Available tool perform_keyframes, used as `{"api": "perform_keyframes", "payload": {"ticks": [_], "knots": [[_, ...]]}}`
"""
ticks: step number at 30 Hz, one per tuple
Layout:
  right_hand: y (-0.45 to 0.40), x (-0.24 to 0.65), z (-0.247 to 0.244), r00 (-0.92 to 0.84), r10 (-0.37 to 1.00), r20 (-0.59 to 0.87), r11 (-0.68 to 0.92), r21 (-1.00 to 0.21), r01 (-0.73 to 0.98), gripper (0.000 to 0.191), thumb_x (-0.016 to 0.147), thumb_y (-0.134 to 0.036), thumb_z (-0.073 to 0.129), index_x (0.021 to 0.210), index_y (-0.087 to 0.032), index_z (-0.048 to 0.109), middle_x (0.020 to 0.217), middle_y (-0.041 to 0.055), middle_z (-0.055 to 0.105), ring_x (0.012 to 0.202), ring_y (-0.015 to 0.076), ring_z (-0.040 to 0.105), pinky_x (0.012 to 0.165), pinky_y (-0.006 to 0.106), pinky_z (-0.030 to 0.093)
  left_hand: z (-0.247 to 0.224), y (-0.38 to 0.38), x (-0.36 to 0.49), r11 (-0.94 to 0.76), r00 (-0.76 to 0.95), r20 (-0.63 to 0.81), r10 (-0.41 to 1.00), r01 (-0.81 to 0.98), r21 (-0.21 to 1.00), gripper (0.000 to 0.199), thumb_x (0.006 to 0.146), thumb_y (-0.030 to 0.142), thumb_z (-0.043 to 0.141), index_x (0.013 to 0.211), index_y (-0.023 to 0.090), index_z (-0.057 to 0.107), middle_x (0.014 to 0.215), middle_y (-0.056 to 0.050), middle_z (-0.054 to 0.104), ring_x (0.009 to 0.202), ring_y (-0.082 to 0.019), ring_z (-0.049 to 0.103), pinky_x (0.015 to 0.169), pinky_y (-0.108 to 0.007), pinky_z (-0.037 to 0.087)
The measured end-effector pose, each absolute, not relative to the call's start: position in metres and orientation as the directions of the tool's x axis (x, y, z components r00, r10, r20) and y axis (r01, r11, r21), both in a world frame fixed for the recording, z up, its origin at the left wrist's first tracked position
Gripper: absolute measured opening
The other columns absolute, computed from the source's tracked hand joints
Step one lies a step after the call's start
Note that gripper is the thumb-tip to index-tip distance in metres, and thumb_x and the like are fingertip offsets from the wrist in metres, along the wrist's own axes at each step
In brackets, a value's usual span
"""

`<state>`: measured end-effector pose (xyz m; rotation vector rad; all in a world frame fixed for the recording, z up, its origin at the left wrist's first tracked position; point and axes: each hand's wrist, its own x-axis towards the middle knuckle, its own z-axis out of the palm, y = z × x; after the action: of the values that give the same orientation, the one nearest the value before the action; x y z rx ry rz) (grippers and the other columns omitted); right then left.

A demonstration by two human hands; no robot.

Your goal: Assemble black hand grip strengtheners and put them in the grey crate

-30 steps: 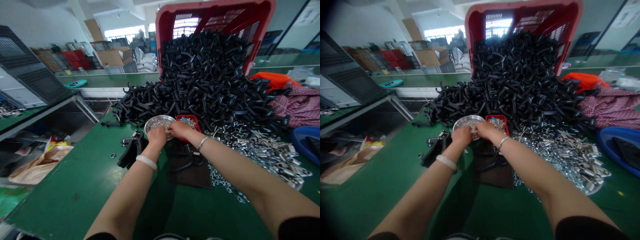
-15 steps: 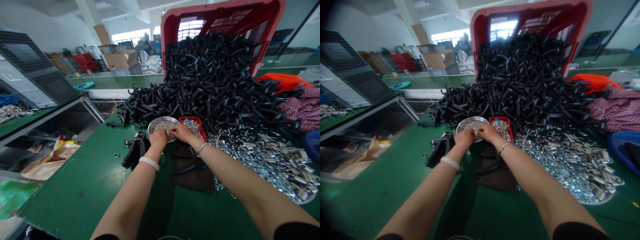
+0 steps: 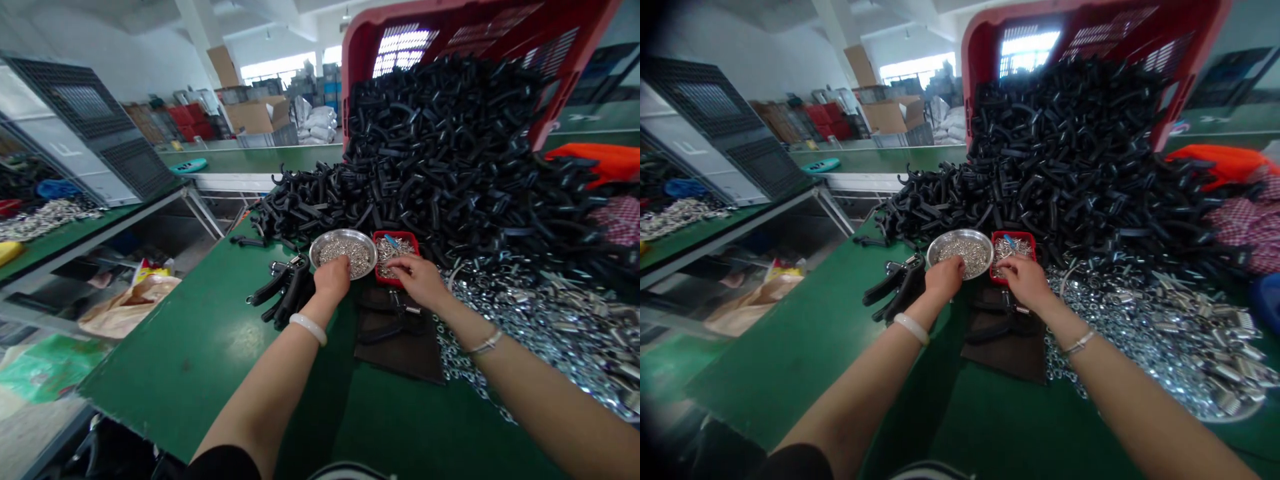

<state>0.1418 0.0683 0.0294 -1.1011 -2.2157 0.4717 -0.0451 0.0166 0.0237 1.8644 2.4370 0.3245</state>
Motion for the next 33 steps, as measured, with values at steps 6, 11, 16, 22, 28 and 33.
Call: {"api": "perform_keyframes", "payload": {"ticks": [6,11,16,22,28,33], "knots": [[0.036,0.198,0.02,-0.429,0.858,0.282,0.512,-0.531,0.675,0.019,0.077,-0.021,0.052,0.091,-0.019,0.065,0.088,0.0033,0.067,0.079,0.0169,0.061,0.073,0.03,0.047,0.026,0.032,-0.047,0.313,-0.315,-0.021,0.949,0.93,0.193,0.026,0.086,0.029,0.037,0.1,0.019,0.056,0.099,-0.012,0.064,0.089,-0.025,0.061,0.072,-0.035,0.045],[0.02,0.209,0.01,-0.413,0.861,0.296,0.506,-0.441,0.741,0.016,0.077,-0.02,0.053,0.087,-0.02,0.065,0.085,0.0037,0.068,0.081,0.0179,0.061,0.075,0.032,0.047,0.028,0.036,-0.047,0.269,-0.285,0.015,0.959,0.922,0.278,0.025,0.085,0.028,0.038,0.1,0.019,0.056,0.097,-0.011,0.065,0.089,-0.024,0.061,0.075,-0.035,0.045],[0.013,0.215,0.0,-0.367,0.889,0.275,0.458,-0.56,0.69,0.013,0.077,-0.024,0.054,0.085,-0.022,0.065,0.082,0.0003,0.068,0.077,0.0157,0.062,0.072,0.029,0.048,0.023,0.019,-0.028,0.056,-0.117,0.084,0.99,0.85,0.523,0.018,0.083,0.027,0.044,0.092,0.02,0.058,0.086,-0.003,0.066,0.08,-0.016,0.06,0.073,-0.026,0.044],[0.009,0.216,-0.01,-0.335,0.876,0.347,0.478,-0.531,0.7,0.017,0.08,-0.024,0.05,0.087,-0.021,0.065,0.085,0.0033,0.067,0.079,0.0173,0.061,0.074,0.032,0.047,0.018,-0.008,0.008,-0.147,0.142,0.046,0.989,0.88,0.452,0.015,0.083,0.029,0.046,0.088,0.023,0.06,0.091,-0.001,0.064,0.08,-0.016,0.058,0.068,-0.025,0.043],[0.006,0.212,-0.01,-0.347,0.844,0.41,0.52,-0.46,0.72,0.018,0.08,-0.023,0.048,0.086,-0.021,0.065,0.083,0.0047,0.066,0.078,0.0178,0.06,0.072,0.031,0.047,0.021,-0.013,0.016,-0.089,0.103,-0.017,0.995,0.921,0.379,0.02,0.087,0.031,0.041,0.095,0.023,0.057,0.099,-0.003,0.061,0.088,-0.017,0.057,0.073,-0.026,0.042],[0.003,0.21,-0.009,-0.511,0.731,0.452,0.649,-0.231,0.724,0.022,0.082,-0.014,0.043,0.089,-0.017,0.063,0.08,0.0078,0.064,0.078,0.0198,0.056,0.074,0.032,0.045,0.019,-0.013,0.017,-0.084,0.097,-0.018,0.995,0.929,0.36,0.022,0.088,0.032,0.038,0.096,0.023,0.056,0.099,-0.004,0.06,0.087,-0.017,0.058,0.072,-0.027,0.042]]}}
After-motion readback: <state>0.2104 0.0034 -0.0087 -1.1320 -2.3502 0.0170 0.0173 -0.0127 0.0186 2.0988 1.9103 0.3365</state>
